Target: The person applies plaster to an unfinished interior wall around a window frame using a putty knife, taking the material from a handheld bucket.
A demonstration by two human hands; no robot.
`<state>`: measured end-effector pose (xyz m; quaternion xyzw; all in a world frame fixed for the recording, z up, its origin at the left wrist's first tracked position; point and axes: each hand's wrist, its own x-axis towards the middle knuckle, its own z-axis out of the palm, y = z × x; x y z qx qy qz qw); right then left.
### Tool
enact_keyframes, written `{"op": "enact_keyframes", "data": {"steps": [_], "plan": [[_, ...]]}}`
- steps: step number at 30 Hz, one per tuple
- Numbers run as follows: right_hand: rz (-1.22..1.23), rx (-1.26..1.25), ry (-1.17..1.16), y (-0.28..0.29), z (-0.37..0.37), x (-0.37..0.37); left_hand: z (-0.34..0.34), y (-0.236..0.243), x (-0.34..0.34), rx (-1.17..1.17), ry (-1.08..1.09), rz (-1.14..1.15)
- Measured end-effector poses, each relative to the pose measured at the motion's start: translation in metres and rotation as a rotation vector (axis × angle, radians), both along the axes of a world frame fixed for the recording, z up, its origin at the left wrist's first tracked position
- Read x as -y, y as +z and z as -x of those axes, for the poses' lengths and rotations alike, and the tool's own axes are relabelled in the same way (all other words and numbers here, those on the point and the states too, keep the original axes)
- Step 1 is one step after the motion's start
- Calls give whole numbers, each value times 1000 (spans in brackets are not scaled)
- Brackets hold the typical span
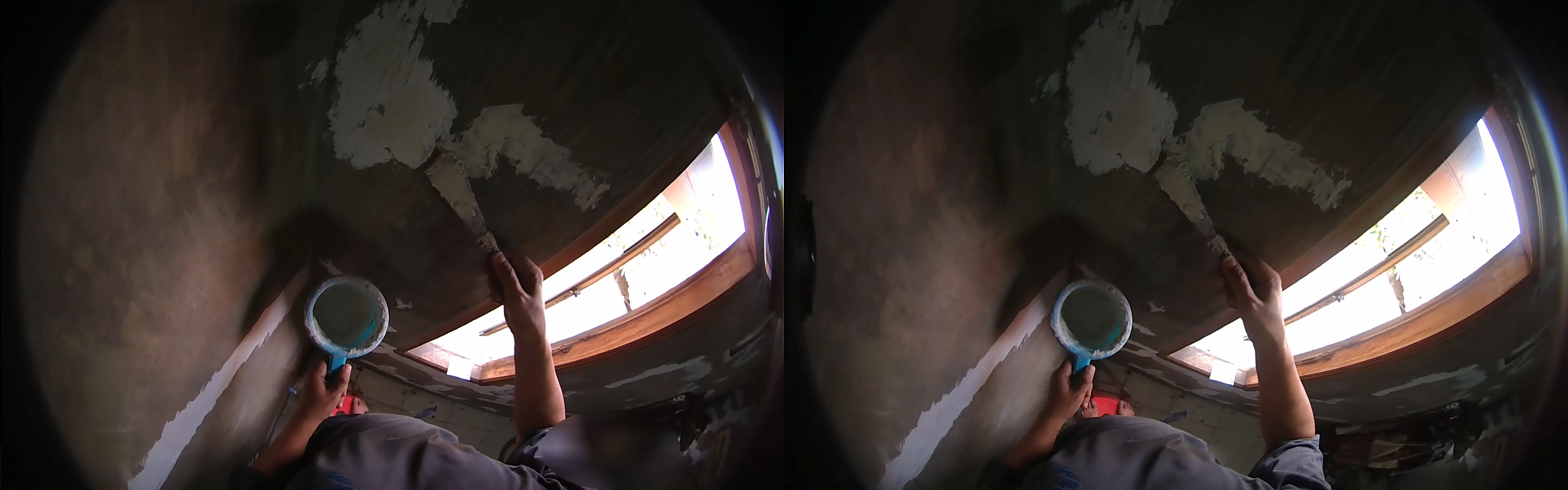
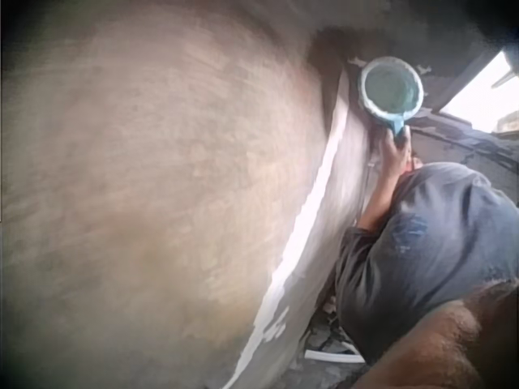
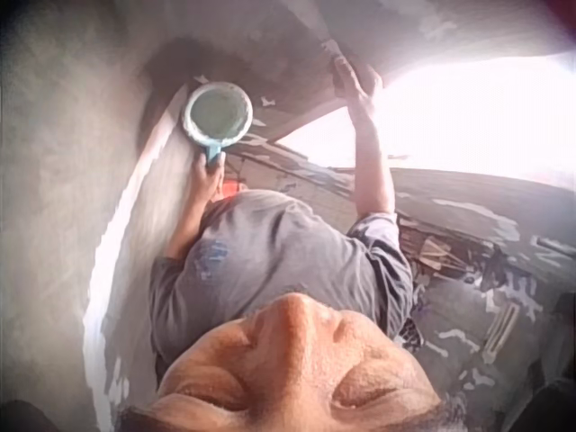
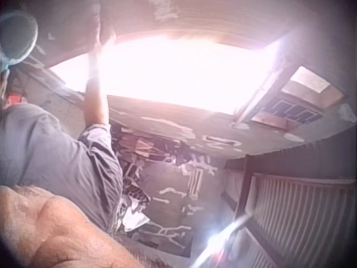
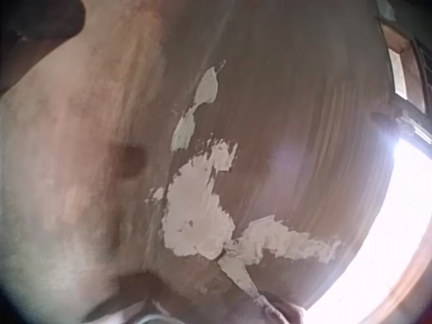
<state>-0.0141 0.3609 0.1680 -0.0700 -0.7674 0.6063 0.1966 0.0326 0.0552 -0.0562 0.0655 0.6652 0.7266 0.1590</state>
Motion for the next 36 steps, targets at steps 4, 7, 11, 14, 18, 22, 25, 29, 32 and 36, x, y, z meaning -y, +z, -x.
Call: {"op": "enact_keyframes", "data": {"steps": [4, 7, 11, 14, 18, 22, 25, 29, 32, 36], "plan": [[1, -34, -19, 13, -2, 2, 1, 4, 2, 32, 1, -8], [1, -53, -52, 3, -13, -1, 0, -3, 4, 31, 0, 9], [-42, -79, -86, 1, -29, 2, -1, -23, 5, -27, 13, 52], [-205, -98, -37, 9, -33, 5, -2, -25, 5, -32, 15, 34], [-263, -107, -53, 22, -12, 19, 0, -9, 6, 26, -19, -16], [-279, -107, -103, 26, -7, 14, 0, -8, 4, 26, -23, -27], [-220, -115, -129, 24, -28, 5, -1, -18, 3, 39, -14, -33], [-199, -161, -96, 26, -38, -11, -1, -22, 1, 18, -2, -28], [-217, -153, -67, 32, -19, -10, 0, -18, 3, 40, -14, -17], [-208, -177, -124, 34, -4, -16, 4, -2, 1, 51, -49, -37]]}}
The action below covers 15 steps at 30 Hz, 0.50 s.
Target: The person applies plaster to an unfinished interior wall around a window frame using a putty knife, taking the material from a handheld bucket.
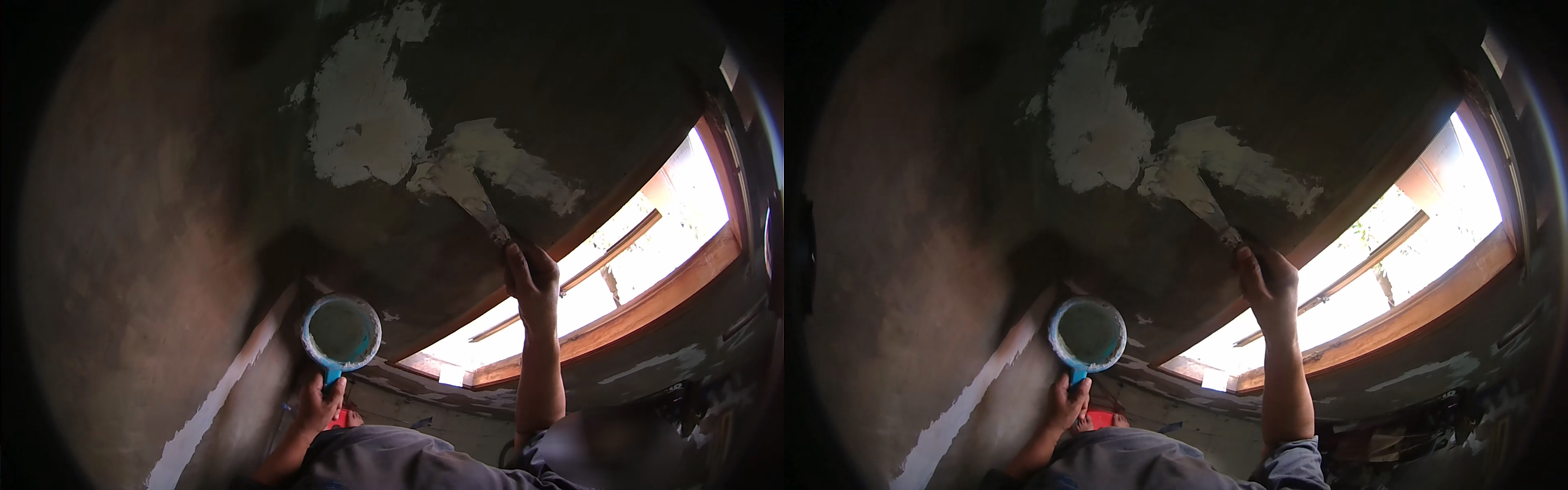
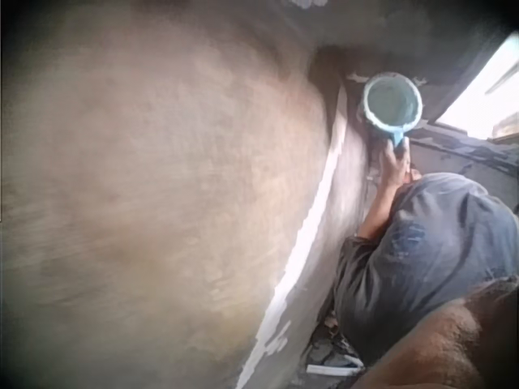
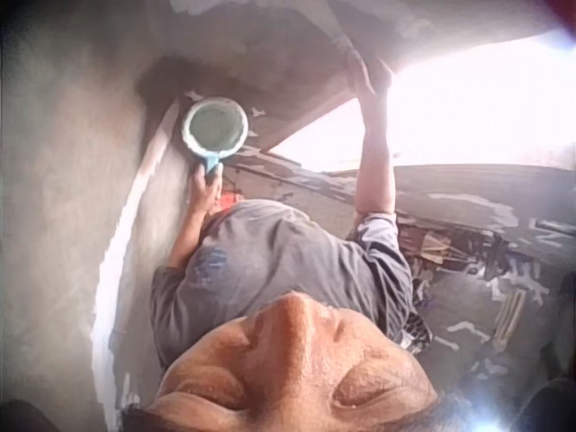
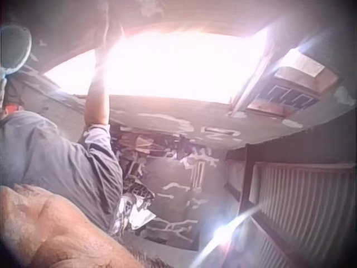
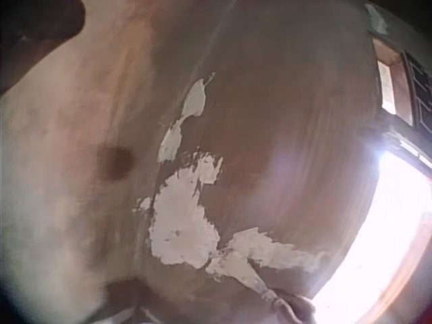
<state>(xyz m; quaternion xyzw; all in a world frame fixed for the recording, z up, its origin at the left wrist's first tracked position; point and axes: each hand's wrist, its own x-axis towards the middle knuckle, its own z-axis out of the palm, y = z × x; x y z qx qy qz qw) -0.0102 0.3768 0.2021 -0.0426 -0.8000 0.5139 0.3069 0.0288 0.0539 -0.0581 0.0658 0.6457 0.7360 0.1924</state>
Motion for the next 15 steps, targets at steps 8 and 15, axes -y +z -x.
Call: {"op": "enact_keyframes", "data": {"steps": [8, 15], "plan": [[-7, -55, -28, -5, -31, -10, -7, -22, 3, -20, 22, 24], [-33, -52, -15, 8, -3, 4, -3, 7, 4, -17, 5, -3]]}}
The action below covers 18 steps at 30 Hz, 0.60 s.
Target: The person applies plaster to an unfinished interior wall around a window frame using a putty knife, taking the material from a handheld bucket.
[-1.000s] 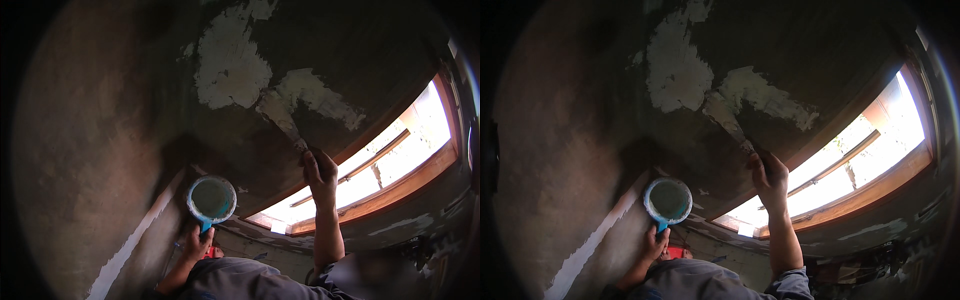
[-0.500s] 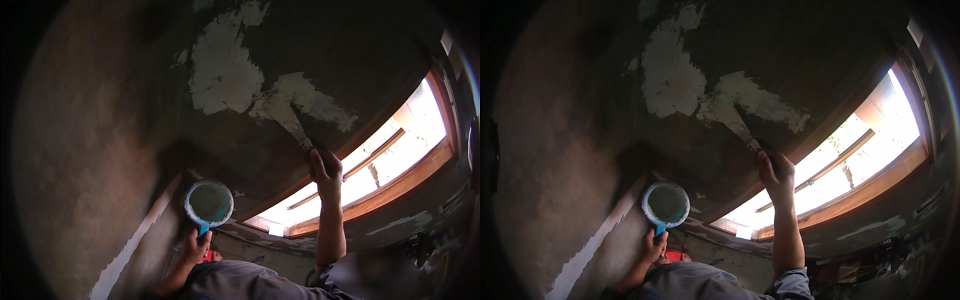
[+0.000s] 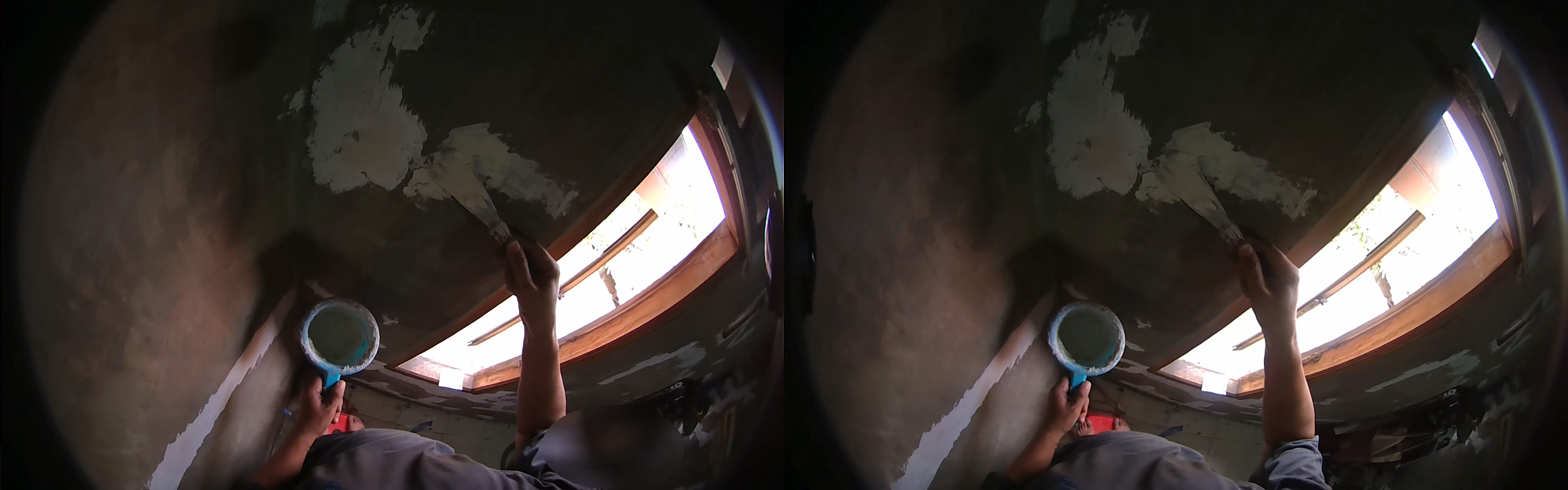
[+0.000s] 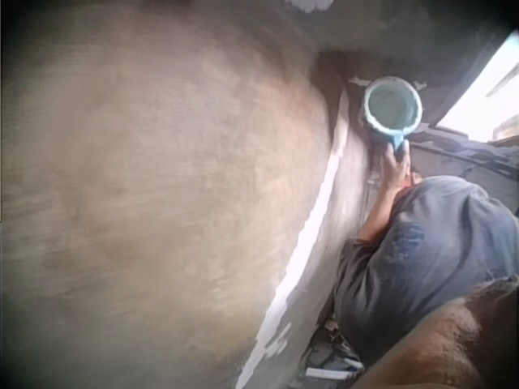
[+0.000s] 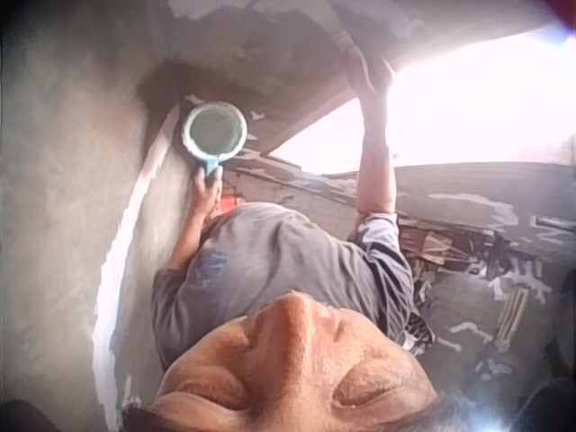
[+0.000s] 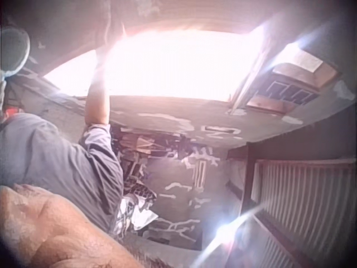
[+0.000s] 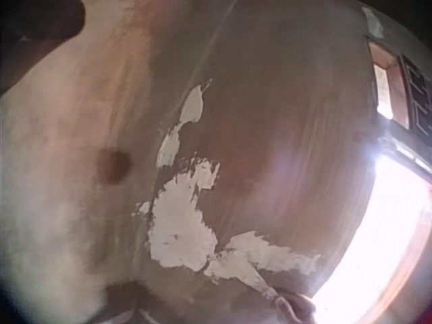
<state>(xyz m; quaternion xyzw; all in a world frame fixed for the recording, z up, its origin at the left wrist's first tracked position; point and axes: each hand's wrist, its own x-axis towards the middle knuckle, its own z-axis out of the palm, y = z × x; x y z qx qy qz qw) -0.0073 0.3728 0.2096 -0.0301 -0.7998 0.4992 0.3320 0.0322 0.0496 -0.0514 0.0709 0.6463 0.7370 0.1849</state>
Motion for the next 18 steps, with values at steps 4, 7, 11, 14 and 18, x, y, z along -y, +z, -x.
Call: {"op": "enact_keyframes", "data": {"steps": [4, 7, 11, 14, 18], "plan": [[-57, 73, -65, -10, -28, -14, -2, -16, 2, 21, 11, -15], [-160, -55, -42, -8, -30, -11, -3, -22, -6, 20, 7, -36], [-157, 64, -19, 6, -1, 19, -3, -15, 2, 38, 23, -38], [-248, 37, -18, 16, 1, 18, -2, -13, -3, 87, 29, -90], [-352, 42, -124, 28, -20, 0, -3, -20, 1, 57, 19, -74]]}}
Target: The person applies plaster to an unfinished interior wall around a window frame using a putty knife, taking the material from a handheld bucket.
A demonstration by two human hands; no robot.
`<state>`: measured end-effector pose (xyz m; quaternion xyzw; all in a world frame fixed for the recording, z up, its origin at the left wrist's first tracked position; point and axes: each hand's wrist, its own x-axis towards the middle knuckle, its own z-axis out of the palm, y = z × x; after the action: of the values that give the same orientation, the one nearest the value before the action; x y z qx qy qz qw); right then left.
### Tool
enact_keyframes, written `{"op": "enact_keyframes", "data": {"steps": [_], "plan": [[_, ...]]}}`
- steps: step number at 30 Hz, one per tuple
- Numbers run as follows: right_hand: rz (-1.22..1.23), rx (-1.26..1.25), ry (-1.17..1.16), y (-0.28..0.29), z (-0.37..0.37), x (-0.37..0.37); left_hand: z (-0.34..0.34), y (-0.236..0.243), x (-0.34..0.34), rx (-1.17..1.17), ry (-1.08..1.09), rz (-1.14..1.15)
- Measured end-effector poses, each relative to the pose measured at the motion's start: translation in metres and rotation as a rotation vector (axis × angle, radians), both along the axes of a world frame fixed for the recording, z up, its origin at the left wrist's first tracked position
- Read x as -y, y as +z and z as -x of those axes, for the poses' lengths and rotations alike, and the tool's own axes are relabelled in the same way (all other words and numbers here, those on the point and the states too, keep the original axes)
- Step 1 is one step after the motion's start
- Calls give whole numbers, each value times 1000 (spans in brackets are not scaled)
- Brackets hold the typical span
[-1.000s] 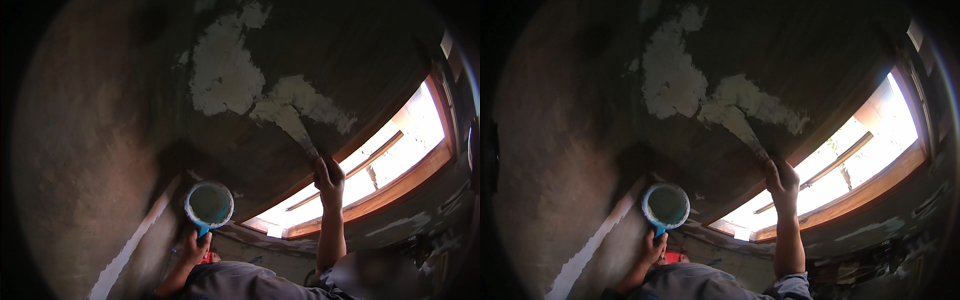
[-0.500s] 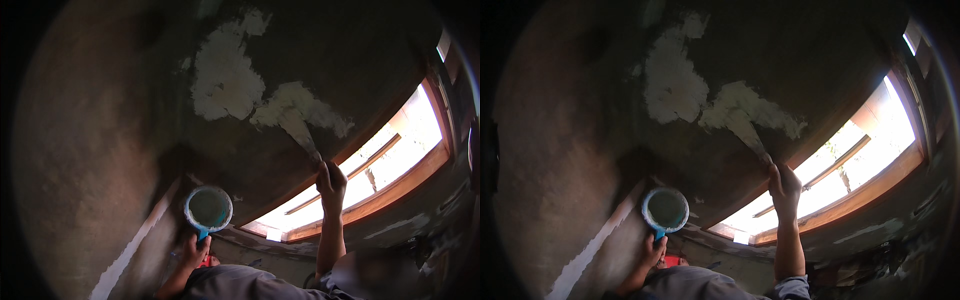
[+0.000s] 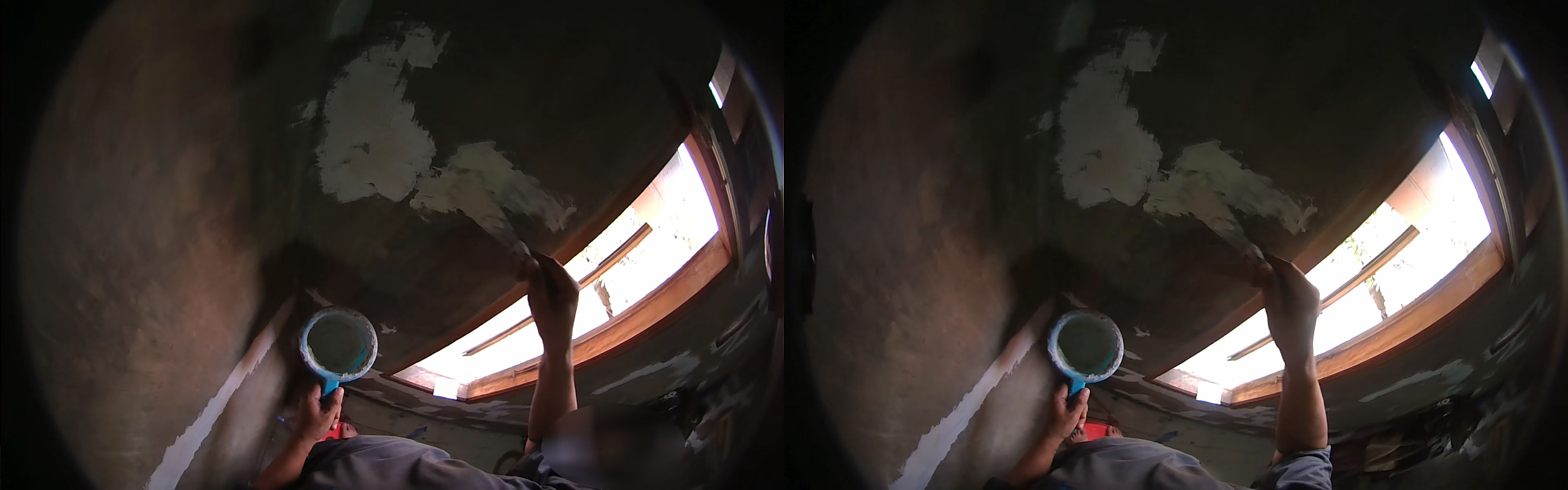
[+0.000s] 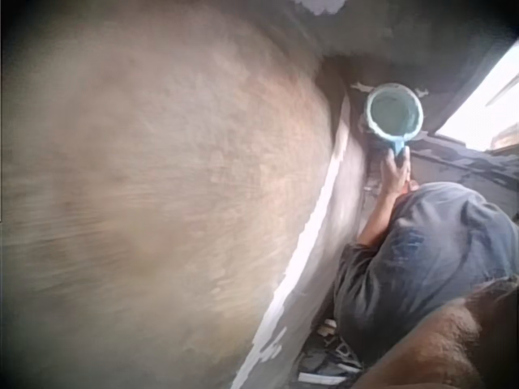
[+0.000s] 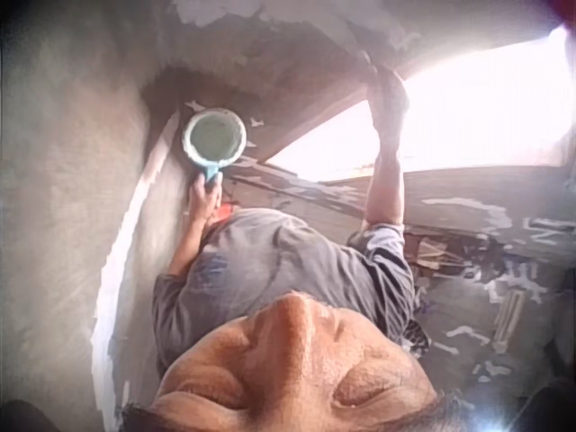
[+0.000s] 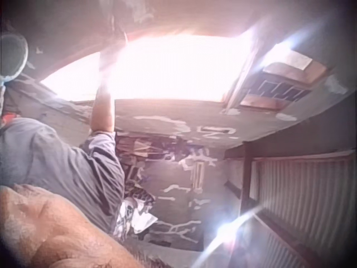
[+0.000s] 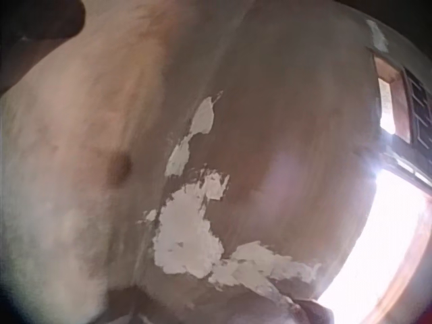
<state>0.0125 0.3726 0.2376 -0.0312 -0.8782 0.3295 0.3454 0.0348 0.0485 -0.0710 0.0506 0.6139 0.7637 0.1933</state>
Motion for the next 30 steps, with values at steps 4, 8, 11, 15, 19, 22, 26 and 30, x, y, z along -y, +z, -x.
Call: {"op": "enact_keyframes", "data": {"steps": [4, 8, 11, 15, 19, 22, 26, 30], "plan": [[-32, 114, -144, 27, -22, -1, 2, 2, -5, -28, -20, 14], [73, 69, 30, 24, 10, 9, 5, 4, -3, 12, -13, 13], [67, 40, 44, 25, 17, 5, 6, 7, -5, 5, -35, 0], [23, -32, -48, 11, -6, -26, 4, -2, -2, -11, -27, -12], [79, 75, -100, 18, -27, -24, 2, 1, -2, -21, -29, 17], [28, 45, 61, 11, -5, 3, 4, -3, 3, 5, -40, 22], [-38, 43, 168, -3, 24, 15, 7, 10, 2, -13, -49, 21], [-131, 42, 69, 20, 17, 5, 7, 1, 3, -19, -57, 26]]}}
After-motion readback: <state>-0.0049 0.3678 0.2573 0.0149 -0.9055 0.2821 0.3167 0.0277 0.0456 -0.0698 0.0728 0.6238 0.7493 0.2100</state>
